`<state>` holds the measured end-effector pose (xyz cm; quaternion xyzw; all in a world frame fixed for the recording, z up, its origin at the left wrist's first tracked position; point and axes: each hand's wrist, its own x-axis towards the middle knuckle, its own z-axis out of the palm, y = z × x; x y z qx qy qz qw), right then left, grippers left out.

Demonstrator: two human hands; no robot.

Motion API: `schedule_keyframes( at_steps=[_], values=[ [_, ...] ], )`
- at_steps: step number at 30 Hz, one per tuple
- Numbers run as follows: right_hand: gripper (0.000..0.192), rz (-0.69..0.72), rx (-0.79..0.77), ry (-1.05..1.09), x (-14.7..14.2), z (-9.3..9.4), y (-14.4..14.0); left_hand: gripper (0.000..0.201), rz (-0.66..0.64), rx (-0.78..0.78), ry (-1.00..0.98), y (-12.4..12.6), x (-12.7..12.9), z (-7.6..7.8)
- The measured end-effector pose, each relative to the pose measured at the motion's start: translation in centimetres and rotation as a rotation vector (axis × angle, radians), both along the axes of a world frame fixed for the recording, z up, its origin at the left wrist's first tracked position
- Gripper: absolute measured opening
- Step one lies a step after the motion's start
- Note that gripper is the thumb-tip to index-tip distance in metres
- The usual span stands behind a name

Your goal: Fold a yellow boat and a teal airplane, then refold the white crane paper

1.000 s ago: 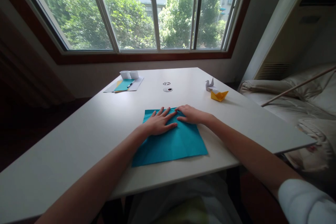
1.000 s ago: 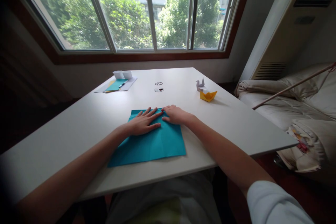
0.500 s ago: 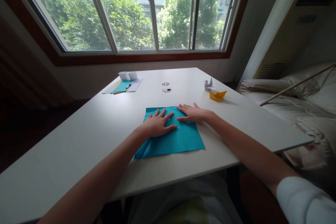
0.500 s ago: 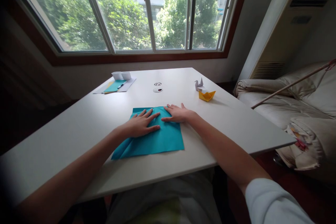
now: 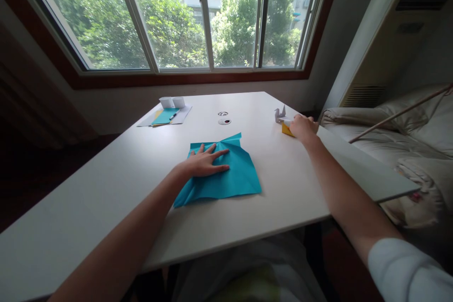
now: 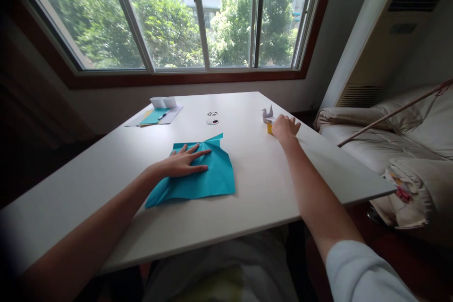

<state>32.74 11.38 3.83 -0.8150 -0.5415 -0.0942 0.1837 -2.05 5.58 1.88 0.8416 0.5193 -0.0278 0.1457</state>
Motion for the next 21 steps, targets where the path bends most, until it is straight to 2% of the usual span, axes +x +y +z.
schedule_keyframes(
  at_steps=[2,7,14,21],
  values=[
    [0.034,-0.034,-0.051,0.01,0.9,-0.8,0.4,0.082,0.012,0.01,0.016,0.1,-0.4,-0.1],
    [0.035,0.023,-0.102,0.004,1.8,-2.1,0.9,0.071,0.003,0.134,0.052,0.5,-0.9,-0.4],
    [0.022,0.045,-0.096,-0.021,1.8,-2.2,1.2,0.052,-0.06,0.362,0.035,0.7,-0.7,-0.3],
    [0.021,0.062,-0.079,-0.056,1.3,-2.1,1.2,0.036,-0.069,0.553,-0.007,-0.3,0.4,1.0]
  ],
)
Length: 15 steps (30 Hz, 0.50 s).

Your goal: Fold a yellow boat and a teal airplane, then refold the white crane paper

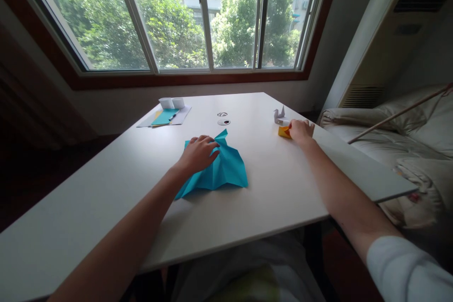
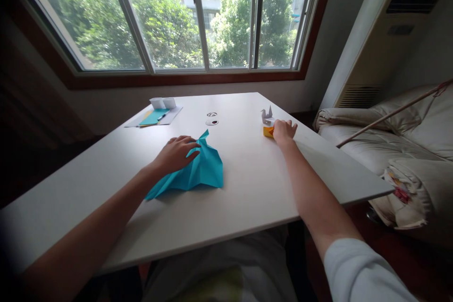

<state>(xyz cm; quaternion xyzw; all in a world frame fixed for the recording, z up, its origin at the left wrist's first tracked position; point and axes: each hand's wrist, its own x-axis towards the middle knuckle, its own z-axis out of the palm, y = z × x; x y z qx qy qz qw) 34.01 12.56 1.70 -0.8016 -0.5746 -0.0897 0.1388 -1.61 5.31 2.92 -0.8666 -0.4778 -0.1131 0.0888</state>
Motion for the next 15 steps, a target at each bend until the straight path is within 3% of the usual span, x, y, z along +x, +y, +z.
schedule_keyframes(
  at_steps=[5,8,10,13,15],
  values=[
    [0.02,0.148,0.151,-0.02,-2.4,2.0,-1.3,0.035,0.064,0.039,-0.126,-0.7,0.9,0.9],
    [0.024,0.466,0.317,0.04,-5.4,3.4,-2.8,0.033,0.065,-0.015,-0.34,-1.1,1.5,1.2],
    [0.024,0.704,0.351,0.08,-7.7,3.9,-4.1,0.034,-0.004,-0.098,-0.526,-1.4,2.1,1.3],
    [0.024,0.971,0.345,0.086,-10.9,3.9,-5.9,0.066,-0.141,-0.252,-0.767,-2.0,2.9,1.2],
    [0.023,1.096,0.391,0.065,-12.5,3.6,-6.8,0.077,-0.214,-0.311,-0.887,-2.1,3.4,1.0]
  ],
)
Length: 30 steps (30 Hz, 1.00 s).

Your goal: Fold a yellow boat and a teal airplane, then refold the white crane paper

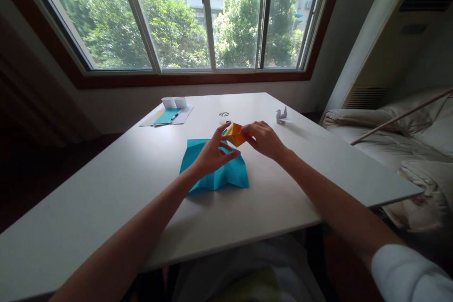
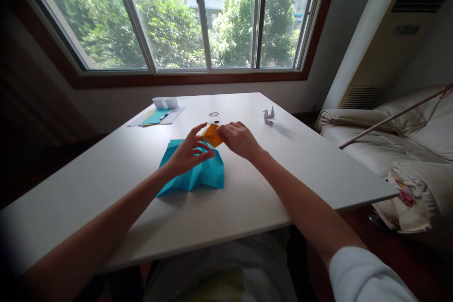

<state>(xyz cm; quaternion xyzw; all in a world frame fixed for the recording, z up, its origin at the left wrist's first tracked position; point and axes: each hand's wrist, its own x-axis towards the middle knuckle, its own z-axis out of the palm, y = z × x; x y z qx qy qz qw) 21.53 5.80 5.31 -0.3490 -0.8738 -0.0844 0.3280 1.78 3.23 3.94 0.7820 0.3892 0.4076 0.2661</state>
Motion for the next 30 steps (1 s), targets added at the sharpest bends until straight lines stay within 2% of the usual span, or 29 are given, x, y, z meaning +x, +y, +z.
schedule_keyframes(
  at_steps=[5,12,16,22,27,30],
  values=[
    [0.02,0.112,0.159,0.101,-1.3,-0.8,-0.6,0.049,-0.014,0.081,-0.128,0.6,0.1,-0.7],
    [0.02,0.14,0.108,0.093,-1.2,-0.9,-0.4,0.044,0.041,0.176,-0.066,0.9,-0.4,-0.7],
    [0.021,0.177,-0.004,0.187,-1.4,-0.9,-0.7,0.042,0.116,0.215,-0.017,1.0,-0.4,-0.7],
    [0.02,0.252,-0.158,0.474,-1.8,-1.0,-0.7,0.051,0.186,0.213,0.009,1.1,-0.6,-0.7],
    [0.019,0.23,-0.447,0.864,-1.7,-0.7,0.2,0.052,0.254,0.157,-0.056,1.7,-1.1,-1.0],
    [0.016,0.196,-0.595,1.058,-1.3,-0.8,1.1,0.055,0.22,0.043,-0.197,2.1,-1.1,-1.0]
  ],
)
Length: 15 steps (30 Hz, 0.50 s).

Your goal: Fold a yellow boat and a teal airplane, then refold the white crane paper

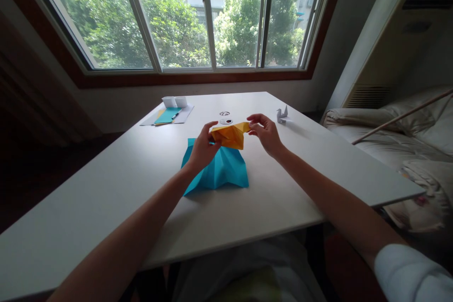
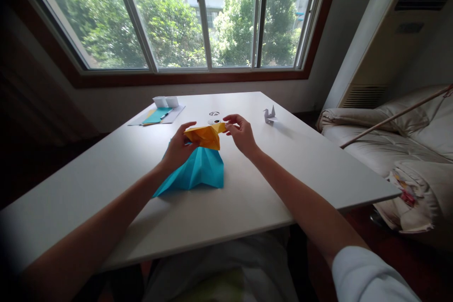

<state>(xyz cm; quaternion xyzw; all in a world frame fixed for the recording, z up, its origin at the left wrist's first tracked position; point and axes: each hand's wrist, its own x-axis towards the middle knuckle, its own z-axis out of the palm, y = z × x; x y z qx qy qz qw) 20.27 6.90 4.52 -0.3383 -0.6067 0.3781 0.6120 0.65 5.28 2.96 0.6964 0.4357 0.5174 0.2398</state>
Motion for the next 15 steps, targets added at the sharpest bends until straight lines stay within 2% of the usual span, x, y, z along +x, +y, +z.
schedule_keyframes(
  at_steps=[4,8,11,15],
  values=[
    [0.014,0.024,-0.176,0.125,0.8,-0.6,1.0,0.048,-0.037,-0.157,-0.278,0.3,0.2,0.2],
    [0.012,0.073,-0.255,0.022,1.0,-1.3,1.2,0.037,-0.013,-0.226,-0.419,0.4,0.2,0.2],
    [0.011,0.071,-0.198,-0.176,0.9,-1.5,1.0,0.03,0.082,-0.155,-0.296,0.3,0.0,0.3],
    [0.014,-0.094,0.12,-0.519,0.5,-1.6,0.3,0.021,0.308,0.074,0.084,-0.4,-0.4,0.5]
  ],
)
